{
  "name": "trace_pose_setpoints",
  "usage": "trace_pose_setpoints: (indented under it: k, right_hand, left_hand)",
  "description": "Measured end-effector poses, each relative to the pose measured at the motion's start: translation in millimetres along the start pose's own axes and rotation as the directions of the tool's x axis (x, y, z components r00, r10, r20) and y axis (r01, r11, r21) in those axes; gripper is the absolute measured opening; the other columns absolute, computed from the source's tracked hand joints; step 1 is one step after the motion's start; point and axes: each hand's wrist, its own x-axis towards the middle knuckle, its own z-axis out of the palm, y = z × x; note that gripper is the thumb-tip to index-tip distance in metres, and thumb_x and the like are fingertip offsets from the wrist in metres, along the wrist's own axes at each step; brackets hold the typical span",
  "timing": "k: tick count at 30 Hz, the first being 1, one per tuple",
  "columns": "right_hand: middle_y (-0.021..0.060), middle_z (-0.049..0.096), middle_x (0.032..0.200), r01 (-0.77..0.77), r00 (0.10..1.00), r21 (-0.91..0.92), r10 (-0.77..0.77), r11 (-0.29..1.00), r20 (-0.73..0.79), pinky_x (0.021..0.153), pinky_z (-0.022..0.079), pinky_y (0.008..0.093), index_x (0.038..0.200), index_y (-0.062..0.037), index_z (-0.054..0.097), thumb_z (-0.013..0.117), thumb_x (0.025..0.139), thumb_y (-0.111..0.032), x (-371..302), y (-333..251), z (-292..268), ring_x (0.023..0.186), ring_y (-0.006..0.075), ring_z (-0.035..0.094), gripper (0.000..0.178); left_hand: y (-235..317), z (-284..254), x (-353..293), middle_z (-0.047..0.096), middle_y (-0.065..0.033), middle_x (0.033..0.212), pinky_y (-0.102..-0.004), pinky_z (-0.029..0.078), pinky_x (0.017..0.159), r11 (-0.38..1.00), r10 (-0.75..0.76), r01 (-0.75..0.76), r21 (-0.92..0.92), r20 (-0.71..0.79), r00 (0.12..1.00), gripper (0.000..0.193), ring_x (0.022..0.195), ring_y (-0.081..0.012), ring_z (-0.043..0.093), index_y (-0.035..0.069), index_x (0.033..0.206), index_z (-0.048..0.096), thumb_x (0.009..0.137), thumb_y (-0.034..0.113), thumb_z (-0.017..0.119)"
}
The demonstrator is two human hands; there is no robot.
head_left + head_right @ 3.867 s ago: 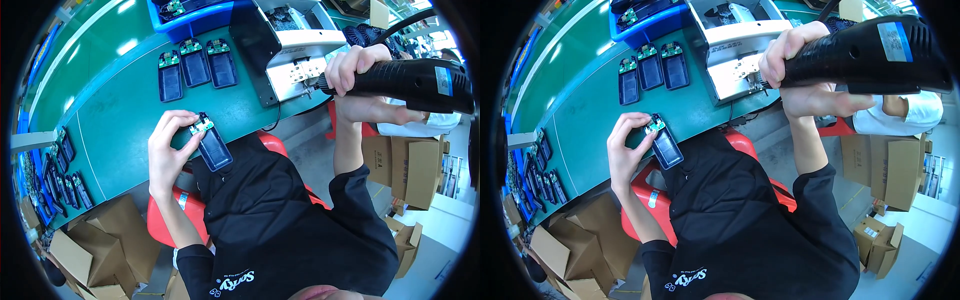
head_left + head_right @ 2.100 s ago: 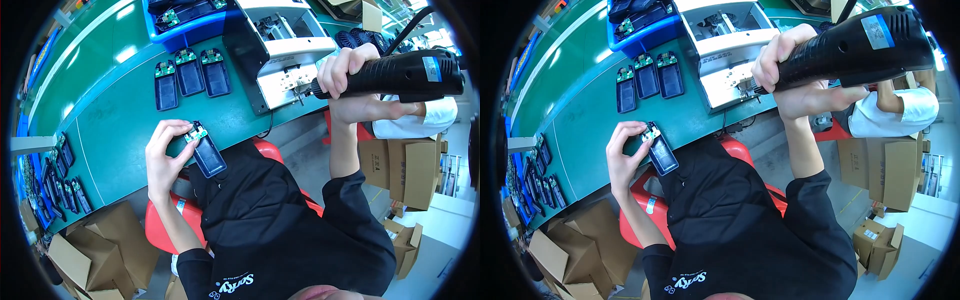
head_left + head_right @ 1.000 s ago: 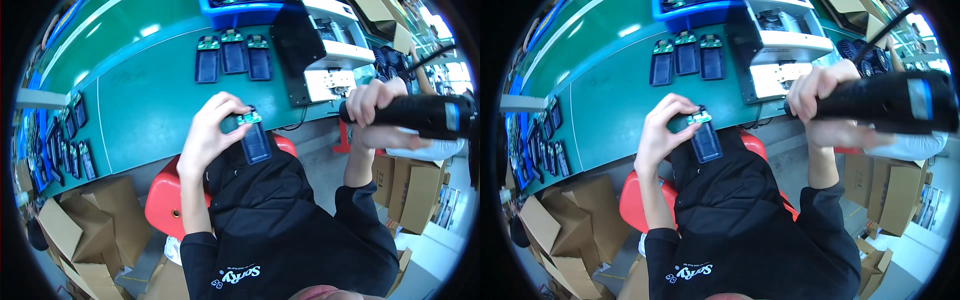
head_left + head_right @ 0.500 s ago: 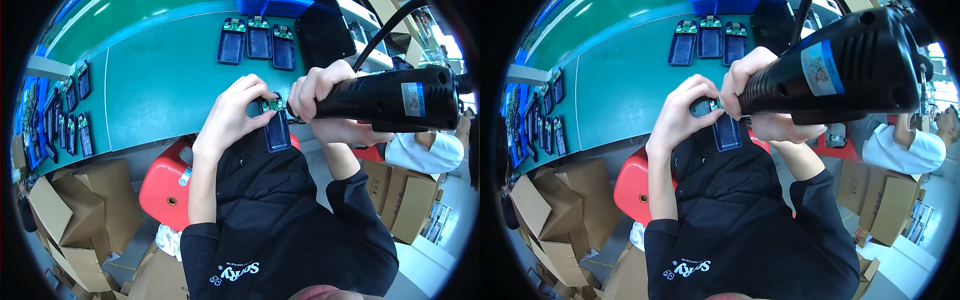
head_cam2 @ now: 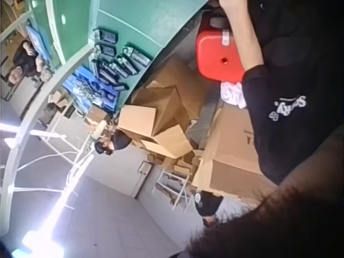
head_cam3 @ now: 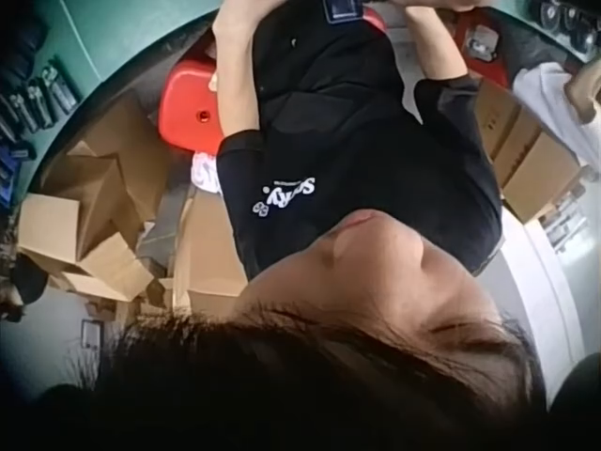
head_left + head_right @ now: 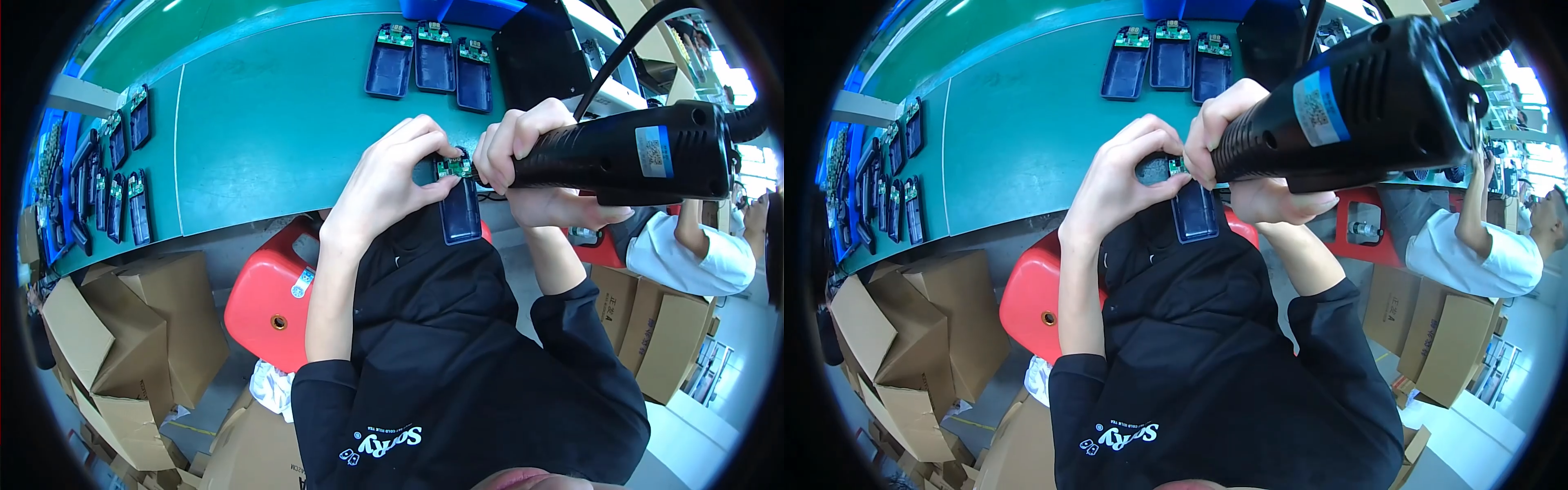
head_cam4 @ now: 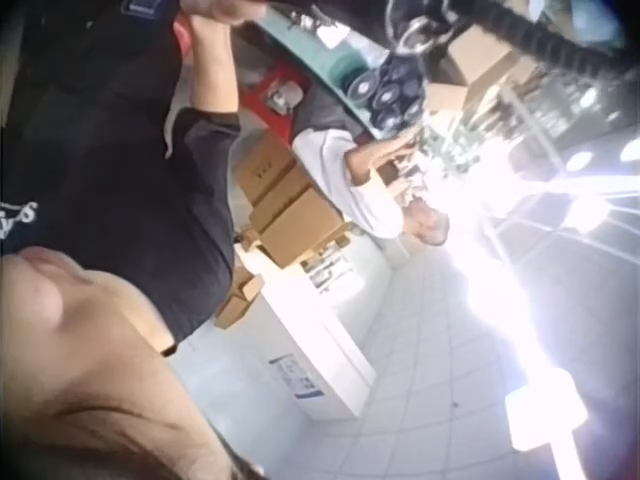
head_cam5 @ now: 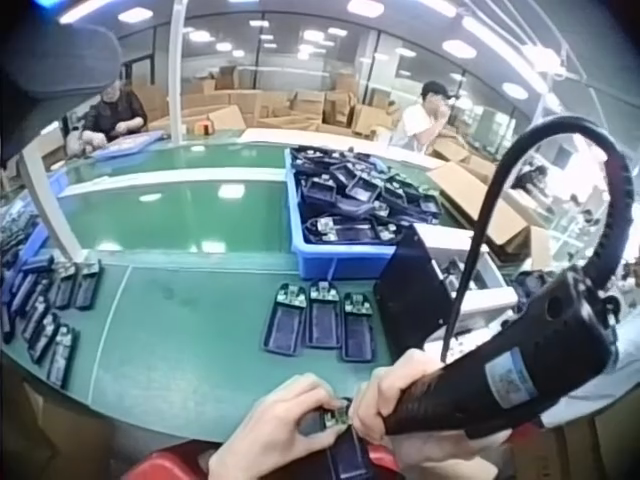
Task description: The person assembles electronic components by securing circuit boards into an electronic housing with screws using an electric screwdriver.
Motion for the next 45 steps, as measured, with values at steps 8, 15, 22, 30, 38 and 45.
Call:
trace_pose_setpoints:
  k: [8, 15, 22, 30, 38, 45]
  right_hand:
    - [0.0043, 0.052, 0.061, -0.027, 0.999, -0.022, 0.026, 0.999, -0.038, 0.046, 0.044, 0.0225, 0.086, -0.0048, 0.045, 0.034, 0.055, -0.101, -0.3, -0.7, 5.2, 0.048, 0.011, 0.049, 0.102]
    - [0.0037, 0.049, 0.059, -0.072, 0.993, -0.017, 0.07, 0.997, -0.093, 0.045, 0.041, 0.0254, 0.081, -0.0067, 0.041, 0.039, 0.054, -0.101, -4.8, 1.1, 5.9, 0.046, 0.0122, 0.044, 0.098]
    - [0.0023, 0.049, 0.059, -0.116, 0.991, -0.049, 0.112, 0.992, -0.079, 0.045, 0.037, 0.0207, 0.086, -0.0036, 0.044, 0.032, 0.057, -0.1, -8.2, 1.5, 9.6, 0.047, 0.0091, 0.047, 0.102]
    - [0.0029, 0.045, 0.056, -0.286, 0.937, -0.069, 0.264, 0.956, -0.228, 0.042, 0.036, 0.0233, 0.079, -0.0059, 0.04, 0.043, 0.058, -0.098, -1.3, -4.8, 18.0, 0.044, 0.0115, 0.042, 0.095]
    - [0.0008, 0.043, 0.057, -0.042, 0.963, 0.189, 0.09, 0.981, -0.255, 0.039, 0.034, 0.0245, 0.083, -0.0065, 0.041, 0.052, 0.065, -0.09, -21.8, -34.4, -0.9, 0.042, 0.0118, 0.041, 0.086]
    - [0.0012, 0.045, 0.058, -0.022, 0.946, 0.117, 0.059, 0.993, -0.318, 0.039, 0.035, 0.0234, 0.084, -0.0068, 0.04, 0.047, 0.071, -0.089, -46.8, -49.0, -6.9, 0.041, 0.0114, 0.042, 0.083]
  left_hand:
    - [-0.6, -0.1, 0.0, 0.057, -0.0075, 0.09, -0.0345, 0.05, 0.078, 1.0, 0.009, -0.009, -0.001, 0.001, 1.0, 0.026, 0.088, -0.0248, 0.058, 0.003, 0.09, 0.061, 0.069, 0.003, 0.077]
    - [-1.9, 1.1, 0.8, 0.057, -0.0081, 0.09, -0.0349, 0.05, 0.078, 1.0, 0.011, -0.011, -0.012, 0.003, 1.0, 0.025, 0.088, -0.0255, 0.058, 0.003, 0.089, 0.061, 0.07, 0.003, 0.076]
    - [-5.1, 0.5, 0.2, 0.057, -0.0089, 0.091, -0.0357, 0.05, 0.079, 0.998, 0.019, -0.017, -0.054, 0.028, 0.999, 0.025, 0.09, -0.0266, 0.059, 0.003, 0.089, 0.061, 0.069, 0.004, 0.076]
    - [-6.4, -2.1, -1.8, 0.058, -0.0097, 0.091, -0.0363, 0.05, 0.08, 0.998, 0.04, -0.039, -0.05, 0.022, 0.999, 0.025, 0.092, -0.0279, 0.06, 0.003, 0.089, 0.061, 0.07, 0.006, 0.076]
    - [10.5, -40.6, -31.7, 0.063, -0.0099, 0.097, -0.0366, 0.052, 0.081, 0.961, 0.018, -0.009, 0.277, -0.03, 0.999, 0.023, 0.095, -0.0282, 0.062, 0.005, 0.095, 0.064, 0.076, 0.011, 0.074]
    - [-38.0, -131.9, -13.2, 0.067, -0.0114, 0.111, -0.0377, 0.052, 0.086, 0.79, 0.031, 0.15, 0.595, -0.283, 0.959, 0.027, 0.099, -0.0303, 0.065, 0.008, 0.109, 0.066, 0.084, 0.015, 0.069]
